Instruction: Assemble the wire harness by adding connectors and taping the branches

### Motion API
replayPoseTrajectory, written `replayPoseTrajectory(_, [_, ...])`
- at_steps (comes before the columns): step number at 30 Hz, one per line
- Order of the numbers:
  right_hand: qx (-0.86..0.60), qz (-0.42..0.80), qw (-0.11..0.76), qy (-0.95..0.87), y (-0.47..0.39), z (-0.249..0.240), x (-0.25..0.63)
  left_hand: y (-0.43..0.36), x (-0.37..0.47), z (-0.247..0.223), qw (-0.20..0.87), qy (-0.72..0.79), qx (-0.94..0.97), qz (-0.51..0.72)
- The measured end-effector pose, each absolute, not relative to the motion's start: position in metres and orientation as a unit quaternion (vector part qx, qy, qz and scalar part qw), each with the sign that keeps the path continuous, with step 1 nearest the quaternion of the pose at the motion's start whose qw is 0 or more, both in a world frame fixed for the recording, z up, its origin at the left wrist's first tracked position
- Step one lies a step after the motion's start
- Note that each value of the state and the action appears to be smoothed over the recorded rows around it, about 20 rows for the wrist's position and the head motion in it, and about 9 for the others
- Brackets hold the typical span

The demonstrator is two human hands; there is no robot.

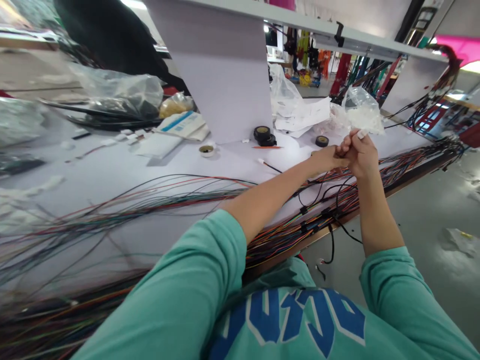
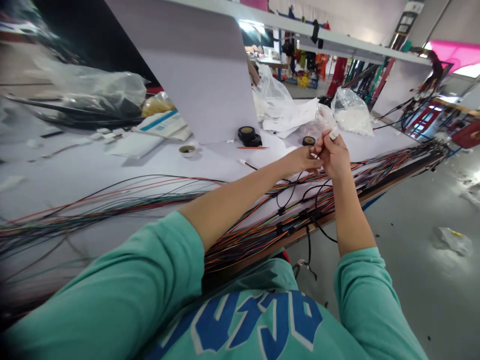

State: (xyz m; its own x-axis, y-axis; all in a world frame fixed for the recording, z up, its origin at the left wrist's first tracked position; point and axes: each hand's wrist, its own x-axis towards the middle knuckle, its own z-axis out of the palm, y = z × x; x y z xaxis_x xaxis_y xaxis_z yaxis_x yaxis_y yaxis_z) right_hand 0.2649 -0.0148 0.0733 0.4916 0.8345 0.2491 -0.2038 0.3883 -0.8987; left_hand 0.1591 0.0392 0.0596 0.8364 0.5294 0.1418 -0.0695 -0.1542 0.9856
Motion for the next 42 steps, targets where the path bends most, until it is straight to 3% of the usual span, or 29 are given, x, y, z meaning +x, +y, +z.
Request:
replayPoseTrajectory(6, [-0.481,0.323,0.723,-0.376,-0.044,0.078,0.279,0.029,0.162,0.054,0.629,0.176,0.718,0.243])
replayPoseTrajectory(14, [-0.48,0.34,0.714,-0.379,-0.052,0.077,0.282,0.015,0.157,0.068,0.741,0.149,0.614,0.228])
replayPoseTrajectory(25, [-0.544,0.186,0.7,-0.424,-0.052,0.08,0.281,0.02,0.164,0.068,0.738,0.135,0.623,0.219])
replayPoseTrajectory(33, [-0.553,0.241,0.672,-0.43,-0.01,0.068,0.309,0.045,0.152,0.081,0.793,0.227,0.529,0.197])
replayPoseTrajectory(36, [-0.674,0.163,0.594,-0.407,0.015,0.052,0.337,0.053,0.148,0.079,0.824,0.248,0.455,0.228])
replayPoseTrajectory(39, [-0.804,0.057,0.395,-0.441,0.036,0.033,0.351,0.054,0.147,0.074,0.848,0.244,0.406,0.238])
replayPoseTrajectory(42, [-0.838,0.019,0.186,-0.512,0.051,0.014,0.346,0.048,0.148,0.071,0.849,0.246,0.396,0.249])
